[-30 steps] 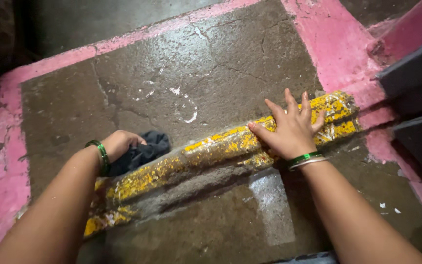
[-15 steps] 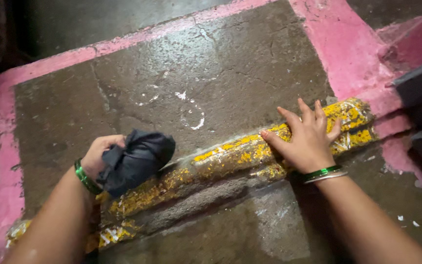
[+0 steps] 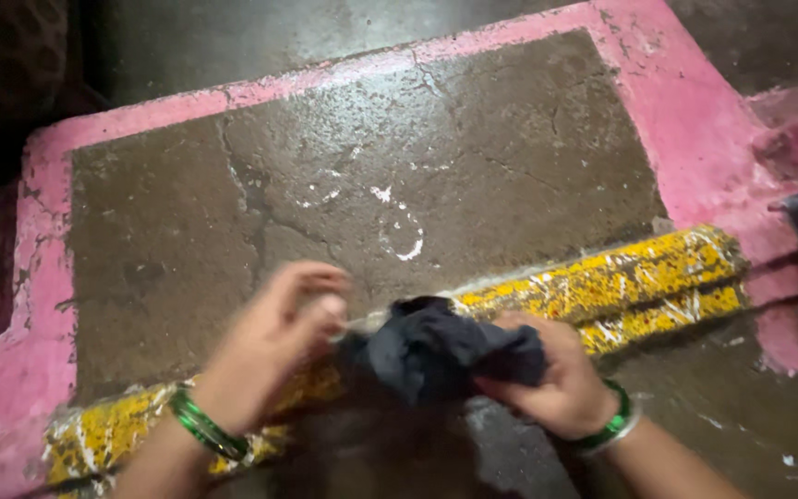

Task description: The person dips a black cloth into a red bucket of water, wrings it out, and then wipes a pink-painted threshold by hand.

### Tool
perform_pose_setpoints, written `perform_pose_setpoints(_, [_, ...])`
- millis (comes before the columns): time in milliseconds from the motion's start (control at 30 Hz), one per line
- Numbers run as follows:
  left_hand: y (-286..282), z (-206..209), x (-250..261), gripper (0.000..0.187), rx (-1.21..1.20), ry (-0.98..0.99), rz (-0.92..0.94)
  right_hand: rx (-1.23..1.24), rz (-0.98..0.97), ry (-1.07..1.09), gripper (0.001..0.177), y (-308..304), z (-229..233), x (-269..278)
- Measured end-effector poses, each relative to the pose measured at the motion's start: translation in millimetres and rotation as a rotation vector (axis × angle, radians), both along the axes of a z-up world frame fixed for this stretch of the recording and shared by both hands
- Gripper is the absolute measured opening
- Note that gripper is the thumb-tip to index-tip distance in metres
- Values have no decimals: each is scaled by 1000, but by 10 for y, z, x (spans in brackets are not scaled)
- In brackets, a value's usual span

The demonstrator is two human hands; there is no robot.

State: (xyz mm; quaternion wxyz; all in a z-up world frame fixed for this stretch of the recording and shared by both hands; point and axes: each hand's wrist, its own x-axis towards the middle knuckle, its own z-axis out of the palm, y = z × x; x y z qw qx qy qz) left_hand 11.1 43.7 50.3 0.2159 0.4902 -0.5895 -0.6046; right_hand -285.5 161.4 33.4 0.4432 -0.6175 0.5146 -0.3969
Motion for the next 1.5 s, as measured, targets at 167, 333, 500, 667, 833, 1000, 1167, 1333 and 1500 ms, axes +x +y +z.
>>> perform_pose_setpoints(167, [-528, -319, 518, 26, -68, -675, -91, -277, 205, 126, 25, -133, -68, -188])
perform_pose_setpoints(333, [-578, -619, 504, 26, 139, -793, -282, -259, 149, 122, 22, -165, -170, -245])
perform_pose_setpoints(500, [-604, -535, 417, 27, 213, -835, -298, -257, 95, 140, 22, -133, -198, -238])
perform_pose_setpoints(667, [-600, -681, 477, 26, 28, -825, -325, -262, 92, 125, 24, -135, -159, -207])
perform_pose_setpoints(833, [-575, -793, 554, 25, -156, -731, -245, -252, 87, 137, 24, -133, -137, -191])
perform_pose_setpoints(1000, [-547, -694, 460, 28, -118, -828, -370, -274, 90, 130, 25, -143, -136, -192])
perform_pose_setpoints(1167, [-495, -735, 353, 23, -295, -816, -433, -276, 81, 138, 25, -147, -117, -169])
perform_pose_setpoints(1333, [-463, -729, 290, 23, -320, -871, -494, -291, 58, 160, 26, -149, -116, -144])
perform_pose_setpoints(1500, [-441, -707, 183, 19, -202, -974, -465, -282, 45, 161, 25, -141, -125, -137])
